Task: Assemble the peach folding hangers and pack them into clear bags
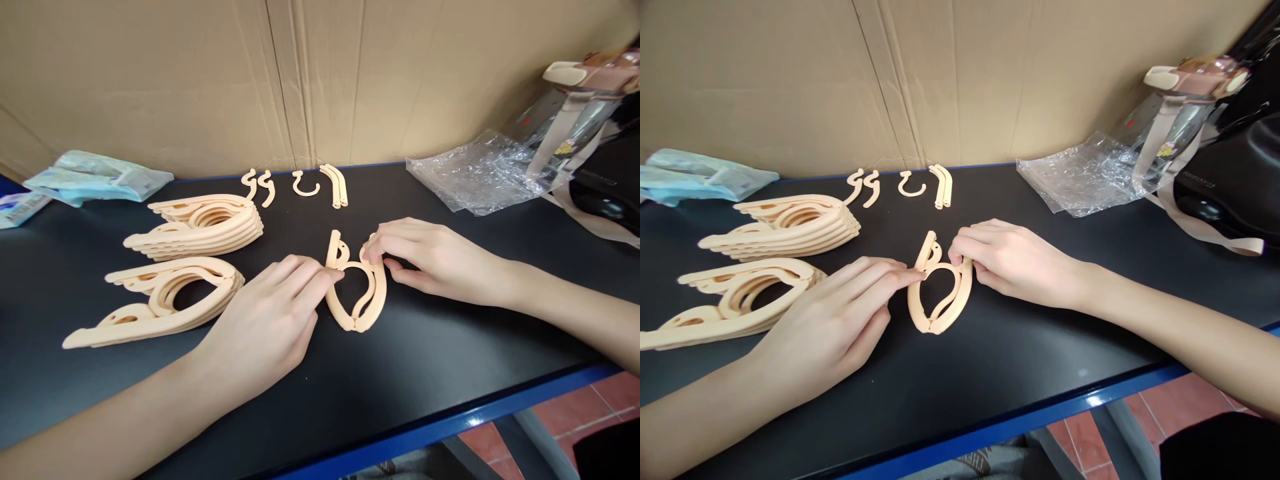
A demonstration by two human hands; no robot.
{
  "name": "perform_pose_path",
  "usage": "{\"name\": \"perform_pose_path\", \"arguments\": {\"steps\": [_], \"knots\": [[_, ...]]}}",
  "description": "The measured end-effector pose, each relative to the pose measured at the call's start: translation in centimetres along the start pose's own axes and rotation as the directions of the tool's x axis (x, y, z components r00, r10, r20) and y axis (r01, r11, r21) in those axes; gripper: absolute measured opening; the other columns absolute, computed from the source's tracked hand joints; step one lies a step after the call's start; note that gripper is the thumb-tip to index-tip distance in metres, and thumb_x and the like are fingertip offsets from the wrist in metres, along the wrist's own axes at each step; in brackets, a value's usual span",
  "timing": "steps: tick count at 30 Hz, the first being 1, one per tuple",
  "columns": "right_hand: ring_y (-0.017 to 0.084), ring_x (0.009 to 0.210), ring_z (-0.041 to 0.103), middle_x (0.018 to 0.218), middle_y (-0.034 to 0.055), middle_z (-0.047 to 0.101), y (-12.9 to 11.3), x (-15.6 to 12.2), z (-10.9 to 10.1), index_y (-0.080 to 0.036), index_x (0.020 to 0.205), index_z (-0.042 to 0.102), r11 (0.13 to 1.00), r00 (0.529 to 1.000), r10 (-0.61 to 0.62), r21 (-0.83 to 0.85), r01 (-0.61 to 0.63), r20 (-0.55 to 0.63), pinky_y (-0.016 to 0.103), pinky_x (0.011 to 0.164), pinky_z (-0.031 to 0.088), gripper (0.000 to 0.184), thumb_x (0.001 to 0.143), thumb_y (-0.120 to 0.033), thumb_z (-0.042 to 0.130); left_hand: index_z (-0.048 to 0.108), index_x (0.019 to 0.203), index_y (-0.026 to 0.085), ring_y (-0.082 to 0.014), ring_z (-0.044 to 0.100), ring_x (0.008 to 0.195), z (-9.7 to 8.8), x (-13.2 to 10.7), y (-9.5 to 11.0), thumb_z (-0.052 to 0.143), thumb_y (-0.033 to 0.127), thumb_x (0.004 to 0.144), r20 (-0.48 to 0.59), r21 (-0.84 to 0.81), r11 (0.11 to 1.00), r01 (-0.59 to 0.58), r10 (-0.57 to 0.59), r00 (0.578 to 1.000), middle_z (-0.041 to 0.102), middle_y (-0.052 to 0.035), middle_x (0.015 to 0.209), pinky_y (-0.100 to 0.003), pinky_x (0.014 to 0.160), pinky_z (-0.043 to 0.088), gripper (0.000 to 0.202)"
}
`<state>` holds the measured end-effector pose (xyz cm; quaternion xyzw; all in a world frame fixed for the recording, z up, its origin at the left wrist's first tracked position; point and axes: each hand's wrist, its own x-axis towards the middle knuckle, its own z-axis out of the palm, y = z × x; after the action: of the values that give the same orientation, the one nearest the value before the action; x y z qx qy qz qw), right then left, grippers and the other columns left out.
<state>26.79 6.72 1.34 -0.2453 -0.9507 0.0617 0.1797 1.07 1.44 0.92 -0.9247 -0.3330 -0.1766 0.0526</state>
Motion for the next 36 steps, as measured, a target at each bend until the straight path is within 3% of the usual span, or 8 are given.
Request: {"name": "perform_pose_path", "arguments": {"steps": [8, 13, 19, 23, 26, 29, 33, 36], "knots": [[0.019, 0.088, 0.060, 0.096, 0.0050, 0.068, 0.4, 0.1, 0.2, -0.019, 0.092, 0.057, 0.997, 0.997, -0.070, -0.021, 0.070, -0.039, 0.035, 0.081, 0.043, 0.017, 0.098, -0.009, 0.044, 0.056, 0.123, 0.012, -0.0222, 0.059, 0.099, 0.3, -0.1, 0.3, 0.052, 0.004, 0.093, -0.039, -0.058, 0.992, -0.112, 0.110, 0.993, 0.066, -0.0058, 0.103, -0.034, 0.080, 0.048, 0.032], [0.017, 0.086, 0.060, 0.101, 0.0044, 0.067, 0.5, 0.0, 0.5, -0.019, 0.097, 0.059, 0.998, 0.995, -0.042, -0.047, 0.038, -0.095, 0.033, 0.077, 0.042, 0.009, 0.095, -0.012, 0.054, 0.053, 0.128, 0.014, -0.0204, 0.054, 0.114, 0.4, -0.2, 0.2, 0.052, 0.013, 0.098, -0.017, -0.191, 0.974, -0.120, 0.119, 0.993, 0.062, -0.0072, 0.118, -0.033, 0.099, 0.044, 0.029], [0.013, 0.073, 0.059, 0.082, -0.0013, 0.066, -0.3, 0.1, 0.6, -0.019, 0.092, 0.058, 0.998, 0.994, -0.006, 0.062, 0.013, -0.110, 0.032, 0.082, 0.043, 0.003, 0.095, -0.019, 0.059, 0.043, 0.141, 0.012, -0.0262, 0.033, 0.144, 0.8, -0.5, 0.1, 0.064, 0.045, 0.093, 0.009, -0.208, 0.978, 0.006, -0.004, 1.000, 0.045, -0.0130, 0.149, -0.039, 0.117, 0.032, 0.061], [0.015, 0.082, 0.065, 0.086, 0.0001, 0.069, -1.4, 0.1, 0.3, -0.021, 0.089, 0.053, 0.960, 0.991, 0.090, 0.272, -0.062, -0.094, 0.031, 0.083, 0.046, 0.012, 0.094, -0.026, 0.062, 0.038, 0.144, 0.012, -0.0267, 0.026, 0.148, 1.1, -0.6, -0.1, 0.062, 0.058, 0.090, 0.048, -0.198, 0.980, 0.015, -0.005, 0.999, 0.040, -0.0134, 0.155, -0.042, 0.119, 0.029, 0.075], [0.017, 0.092, 0.068, 0.096, 0.0020, 0.071, -1.9, 0.1, 0.2, -0.022, 0.086, 0.048, 0.855, 0.982, 0.186, 0.490, -0.171, 0.018, 0.031, 0.080, 0.051, 0.016, 0.092, -0.025, 0.063, 0.036, 0.144, 0.016, -0.0270, 0.040, 0.140, 0.9, -0.4, -0.1, 0.068, 0.059, 0.085, 0.079, -0.239, 0.971, 0.027, -0.008, 0.997, 0.049, -0.0111, 0.147, -0.042, 0.116, 0.034, 0.080], [0.019, 0.101, 0.068, 0.103, 0.0037, 0.071, -2.0, 0.2, 0.1, -0.022, 0.085, 0.046, 0.693, 0.966, 0.230, 0.677, -0.248, 0.118, 0.033, 0.084, 0.053, 0.020, 0.092, -0.028, 0.064, 0.038, 0.141, 0.020, -0.0250, 0.054, 0.121, 0.6, -0.3, 0.1, 0.076, 0.054, 0.080, 0.096, -0.283, 0.957, 0.069, -0.043, 0.994, 0.057, -0.0081, 0.133, -0.038, 0.101, 0.046, 0.079], [0.019, 0.107, 0.066, 0.117, 0.0072, 0.067, -1.8, 0.4, 0.2, -0.021, 0.081, 0.042, 0.471, 0.948, 0.267, 0.834, -0.288, 0.176, 0.035, 0.088, 0.055, 0.027, 0.091, -0.027, 0.066, 0.043, 0.134, 0.017, -0.0240, 0.057, 0.105, 0.4, -0.3, 0.5, 0.080, 0.049, 0.077, 0.043, -0.262, 0.963, 0.065, -0.055, 0.998, 0.059, -0.0084, 0.122, -0.036, 0.088, 0.050, 0.076], [0.018, 0.102, 0.067, 0.120, 0.0074, 0.064, -1.7, 0.5, 0.2, -0.020, 0.080, 0.042, 0.386, 0.931, 0.307, 0.868, -0.312, 0.198, 0.033, 0.085, 0.056, 0.028, 0.090, -0.026, 0.068, 0.045, 0.131, 0.013, -0.0230, 0.057, 0.100, 0.3, -0.4, 0.6, 0.079, 0.046, 0.078, 0.000, -0.226, 0.974, 0.033, -0.034, 0.999, 0.059, -0.0093, 0.120, -0.034, 0.085, 0.049, 0.071]]}}
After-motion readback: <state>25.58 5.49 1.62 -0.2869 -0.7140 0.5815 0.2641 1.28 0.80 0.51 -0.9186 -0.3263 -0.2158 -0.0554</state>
